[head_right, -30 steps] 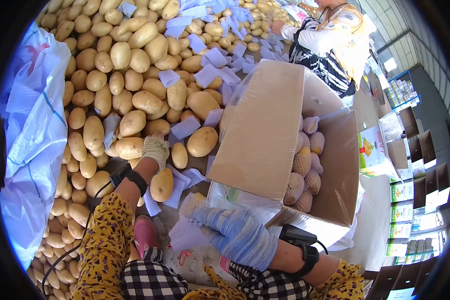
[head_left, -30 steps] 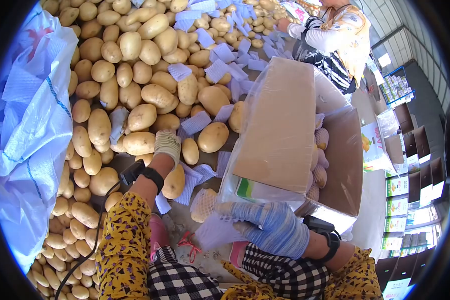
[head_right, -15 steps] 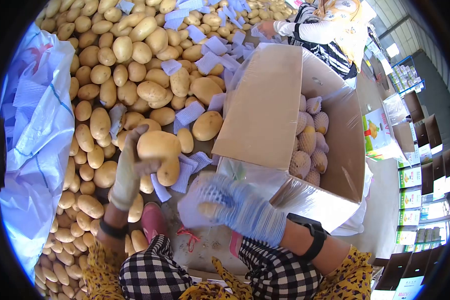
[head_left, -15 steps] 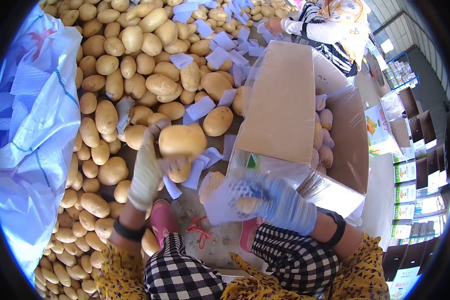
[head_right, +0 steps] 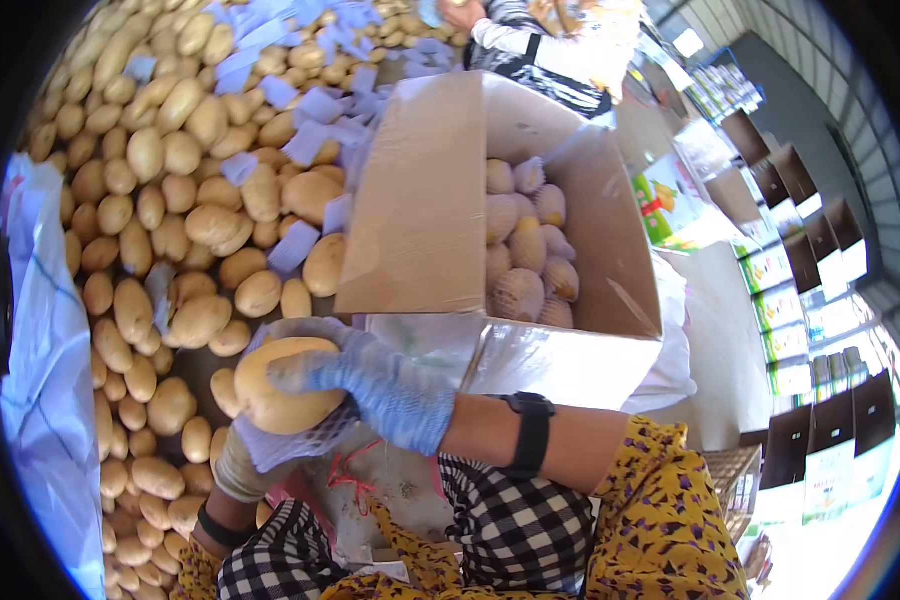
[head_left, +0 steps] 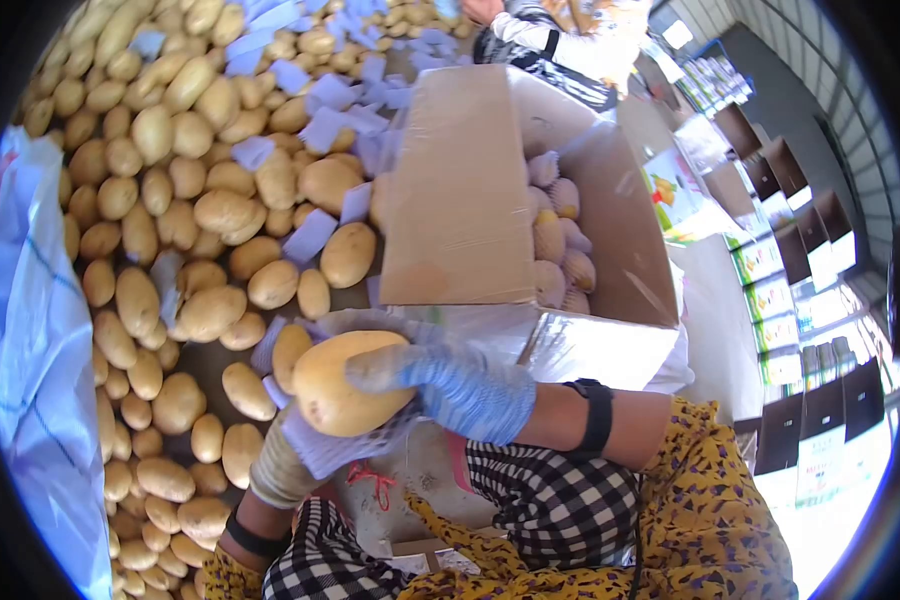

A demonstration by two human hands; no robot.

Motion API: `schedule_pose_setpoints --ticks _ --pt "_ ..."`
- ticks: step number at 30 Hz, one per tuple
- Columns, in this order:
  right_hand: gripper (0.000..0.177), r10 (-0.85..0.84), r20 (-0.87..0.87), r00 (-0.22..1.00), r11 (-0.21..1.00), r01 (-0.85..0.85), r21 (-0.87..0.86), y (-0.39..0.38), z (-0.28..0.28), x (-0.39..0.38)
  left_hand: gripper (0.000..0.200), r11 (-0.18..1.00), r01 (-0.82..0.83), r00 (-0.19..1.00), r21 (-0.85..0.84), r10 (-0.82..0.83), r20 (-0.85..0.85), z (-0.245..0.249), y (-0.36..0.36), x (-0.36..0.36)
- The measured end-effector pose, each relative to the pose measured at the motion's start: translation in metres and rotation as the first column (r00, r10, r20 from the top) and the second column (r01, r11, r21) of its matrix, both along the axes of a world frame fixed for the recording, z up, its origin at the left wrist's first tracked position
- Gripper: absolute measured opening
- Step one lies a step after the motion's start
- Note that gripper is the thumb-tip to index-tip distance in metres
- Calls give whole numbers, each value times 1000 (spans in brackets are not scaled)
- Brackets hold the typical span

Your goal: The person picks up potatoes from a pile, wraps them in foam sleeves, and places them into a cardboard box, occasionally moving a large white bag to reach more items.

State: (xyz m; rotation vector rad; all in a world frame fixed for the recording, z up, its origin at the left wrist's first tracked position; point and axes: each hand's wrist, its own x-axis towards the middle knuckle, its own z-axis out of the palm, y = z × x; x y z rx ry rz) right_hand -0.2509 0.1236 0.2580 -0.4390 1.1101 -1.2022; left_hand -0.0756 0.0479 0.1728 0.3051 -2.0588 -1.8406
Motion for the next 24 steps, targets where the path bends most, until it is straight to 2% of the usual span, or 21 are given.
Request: schedule_pose_setpoints --ticks 1,2,3,5,6,7,8,9,11,12,13,15,16,18,19,22,24 --pt "68 7 -37 999 1000 -8 -8 0 6 0 56 995 -5 1000 99 6 -15 4 4 2" --pt "68 19 -71 997 1000 -20 -16 2 13 -1 55 814 -52 989 579 120 -80 13 4 2" --pt "69 25 -159 987 1000 -28 -14 3 21 -4 54 418 -39 967 907 244 -71 18 3 -1" --pt "70 33 -323 946 999 -38 -8 7 34 -11 46 743 -146 936 653 317 -152 24 1 -7" --pt "73 1 -661 751 989 -99 -112 11 36 -12 44 774 -165 935 611 319 -152 29 -1 -2" --pt "77 -77 -893 444 966 -190 -177 16 37 -12 42 803 -185 934 566 323 -152 36 -2 2" --pt "80 -179 -981 74 936 -294 -193 20 38 -13 45 904 -220 948 367 287 -138 46 4 1" --pt "80 -211 -976 58 931 -291 -219 24 40 -17 50 877 -224 939 425 310 -146 69 17 -10" --pt "81 -277 -960 28 920 -280 -274 37 44 -30 51 918 -133 965 374 206 -161 50 -3 -8" --pt "75 -361 -932 -42 898 -284 -335 43 58 -42 48 869 -127 965 478 220 -144 62 -2 -16" --pt "72 -410 -912 -12 892 -213 -399 50 63 -59 46 842 -91 946 532 240 -217 52 -9 -16" --pt "66 -502 -864 39 861 -68 -503 68 70 -97 43 838 -127 925 531 293 -240 41 -18 -22" --pt "63 -548 -835 58 836 2 -549 76 73 -117 44 807 -107 931 581 286 -226 29 -24 -20" --pt "61 -547 -835 57 835 113 -539 86 81 -151 42 735 -222 909 641 393 -135 12 -22 -24" --pt "61 -499 -866 45 860 153 -487 89 84 -166 41 693 -282 891 664 446 -88 8 -22 -28" --pt "66 -280 -956 84 947 184 -262 92 55 -217 39 696 -219 926 684 369 -79 1 -23 -34" --pt "65 -144 -975 -169 968 183 -175 83 40 -212 39 681 -206 936 703 346 -60 -8 -24 -37"
